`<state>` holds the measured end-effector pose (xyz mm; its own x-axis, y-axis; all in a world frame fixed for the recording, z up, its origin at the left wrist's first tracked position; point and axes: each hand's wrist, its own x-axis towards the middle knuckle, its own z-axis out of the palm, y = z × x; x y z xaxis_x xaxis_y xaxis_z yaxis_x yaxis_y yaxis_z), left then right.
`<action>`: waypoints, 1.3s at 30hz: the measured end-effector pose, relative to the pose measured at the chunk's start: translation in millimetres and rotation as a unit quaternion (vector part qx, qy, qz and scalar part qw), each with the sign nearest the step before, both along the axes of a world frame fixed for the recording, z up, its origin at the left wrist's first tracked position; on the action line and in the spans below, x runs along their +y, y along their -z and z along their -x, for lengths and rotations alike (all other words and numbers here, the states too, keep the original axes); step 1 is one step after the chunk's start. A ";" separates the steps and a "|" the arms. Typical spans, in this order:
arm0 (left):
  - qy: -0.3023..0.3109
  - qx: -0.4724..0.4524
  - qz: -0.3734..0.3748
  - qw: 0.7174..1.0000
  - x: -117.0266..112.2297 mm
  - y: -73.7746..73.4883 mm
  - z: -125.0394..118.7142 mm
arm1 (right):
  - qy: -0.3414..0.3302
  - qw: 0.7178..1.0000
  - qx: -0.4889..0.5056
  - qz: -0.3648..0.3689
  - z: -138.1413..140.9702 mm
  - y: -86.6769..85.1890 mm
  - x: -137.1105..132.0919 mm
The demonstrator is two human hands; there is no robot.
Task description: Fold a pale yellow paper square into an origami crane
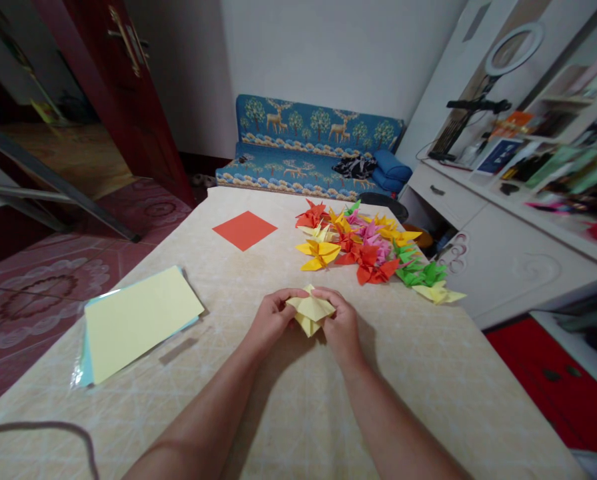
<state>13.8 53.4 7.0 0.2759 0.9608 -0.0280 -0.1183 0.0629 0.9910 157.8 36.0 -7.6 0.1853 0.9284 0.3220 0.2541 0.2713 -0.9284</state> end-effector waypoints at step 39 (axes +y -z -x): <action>0.000 0.044 -0.037 0.998 -0.3 -1.4 0.5 | 0.048 0.992 0.096 0.072 3.7 -5.3 -4.7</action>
